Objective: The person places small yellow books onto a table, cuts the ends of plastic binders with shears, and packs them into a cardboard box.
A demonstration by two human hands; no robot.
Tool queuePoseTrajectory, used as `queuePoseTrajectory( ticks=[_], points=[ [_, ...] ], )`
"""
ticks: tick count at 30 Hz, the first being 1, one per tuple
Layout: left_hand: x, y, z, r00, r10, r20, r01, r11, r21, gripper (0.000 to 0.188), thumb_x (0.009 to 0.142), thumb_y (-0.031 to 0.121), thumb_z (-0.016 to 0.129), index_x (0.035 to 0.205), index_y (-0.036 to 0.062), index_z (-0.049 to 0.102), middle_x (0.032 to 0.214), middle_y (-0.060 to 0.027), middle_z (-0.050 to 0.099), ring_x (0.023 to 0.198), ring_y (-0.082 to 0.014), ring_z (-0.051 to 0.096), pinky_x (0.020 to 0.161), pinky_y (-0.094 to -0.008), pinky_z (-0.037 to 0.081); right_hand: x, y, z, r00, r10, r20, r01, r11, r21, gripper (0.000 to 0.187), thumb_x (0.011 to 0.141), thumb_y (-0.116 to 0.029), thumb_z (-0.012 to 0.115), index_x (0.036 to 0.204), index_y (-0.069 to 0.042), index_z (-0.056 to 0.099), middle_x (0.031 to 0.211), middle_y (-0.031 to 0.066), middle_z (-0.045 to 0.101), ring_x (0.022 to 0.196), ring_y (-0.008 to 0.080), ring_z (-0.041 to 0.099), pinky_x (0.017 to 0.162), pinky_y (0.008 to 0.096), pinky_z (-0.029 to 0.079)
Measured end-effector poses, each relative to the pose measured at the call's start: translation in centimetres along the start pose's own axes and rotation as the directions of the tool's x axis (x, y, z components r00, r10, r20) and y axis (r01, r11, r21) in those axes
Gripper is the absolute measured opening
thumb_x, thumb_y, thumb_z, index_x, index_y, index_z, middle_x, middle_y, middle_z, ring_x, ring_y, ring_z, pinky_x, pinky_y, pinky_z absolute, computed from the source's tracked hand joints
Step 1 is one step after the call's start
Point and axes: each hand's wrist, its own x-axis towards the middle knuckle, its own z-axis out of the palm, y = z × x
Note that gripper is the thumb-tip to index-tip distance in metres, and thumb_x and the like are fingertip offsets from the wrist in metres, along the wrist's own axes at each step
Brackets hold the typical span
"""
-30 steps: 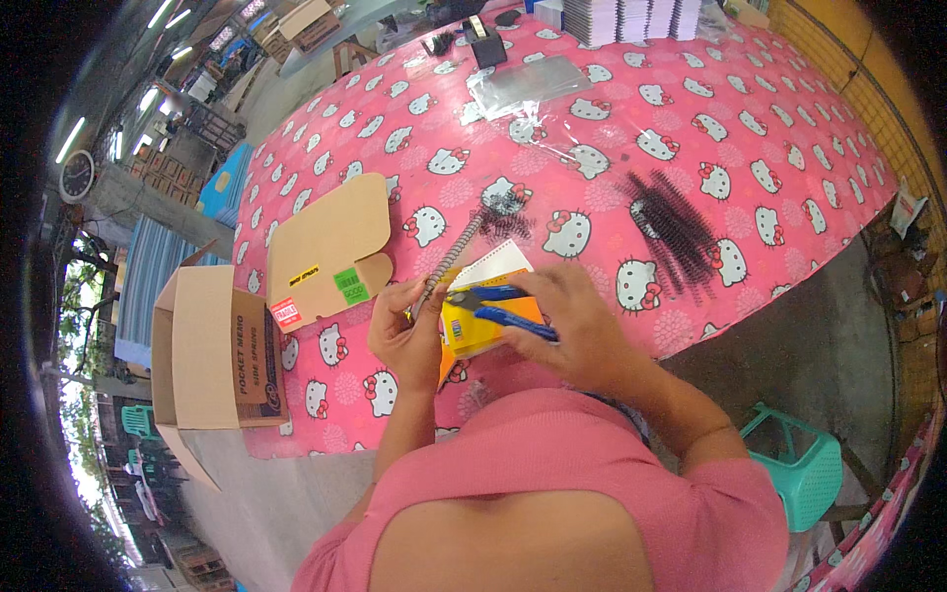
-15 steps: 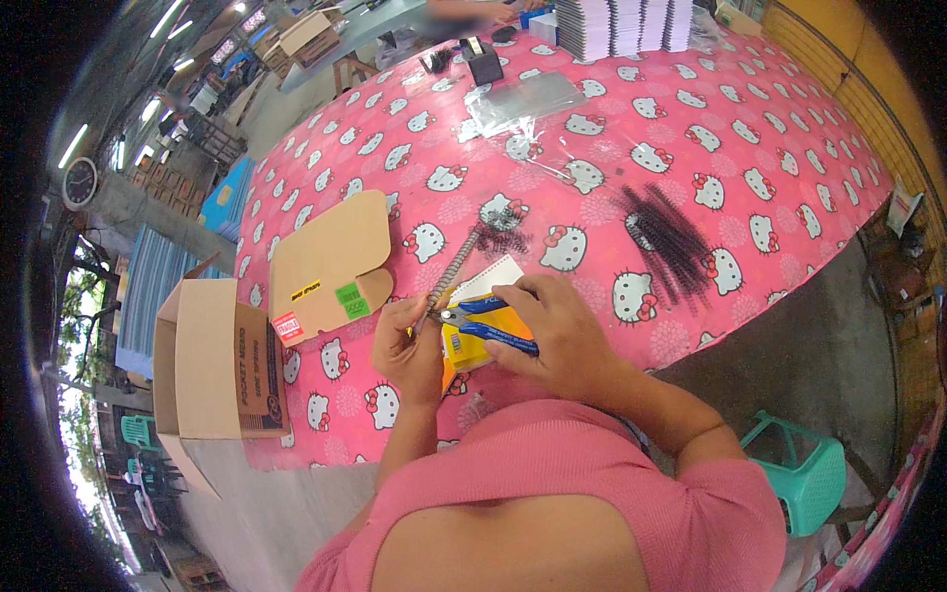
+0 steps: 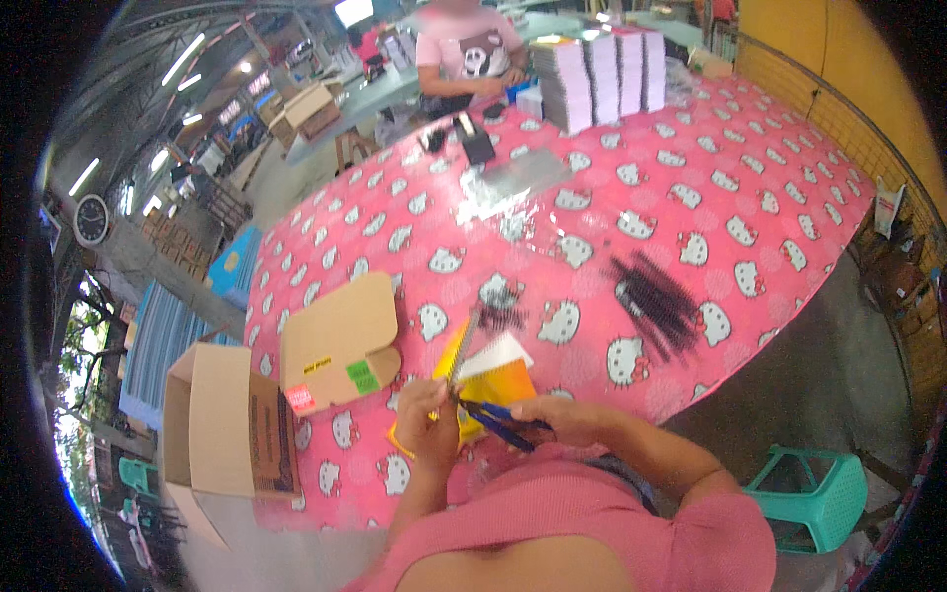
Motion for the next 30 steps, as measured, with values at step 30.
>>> queuePoseTrajectory(
  ticks=[30],
  points=[
    [3.9, -0.5, 1.7, 0.845, -0.213, 0.490, 0.093, 0.962, 0.258, 0.042, 0.082, 0.011, 0.062, 0.123, 0.0090, 0.052, 0.101, -0.0156, 0.060, 0.094, -0.0309, 0.058, 0.086, -0.0365, 0.044, 2.6, -0.8, 1.0, 0.797, -0.411, -0.442, 0.291, 0.903, -0.316, 0.041, 0.080, -0.015, 0.069, 0.114, -0.001, 0.050, 0.095, 0.0057, 0.060, 0.087, 0.0117, 0.057, 0.076, 0.0275, 0.048]
  ],
)
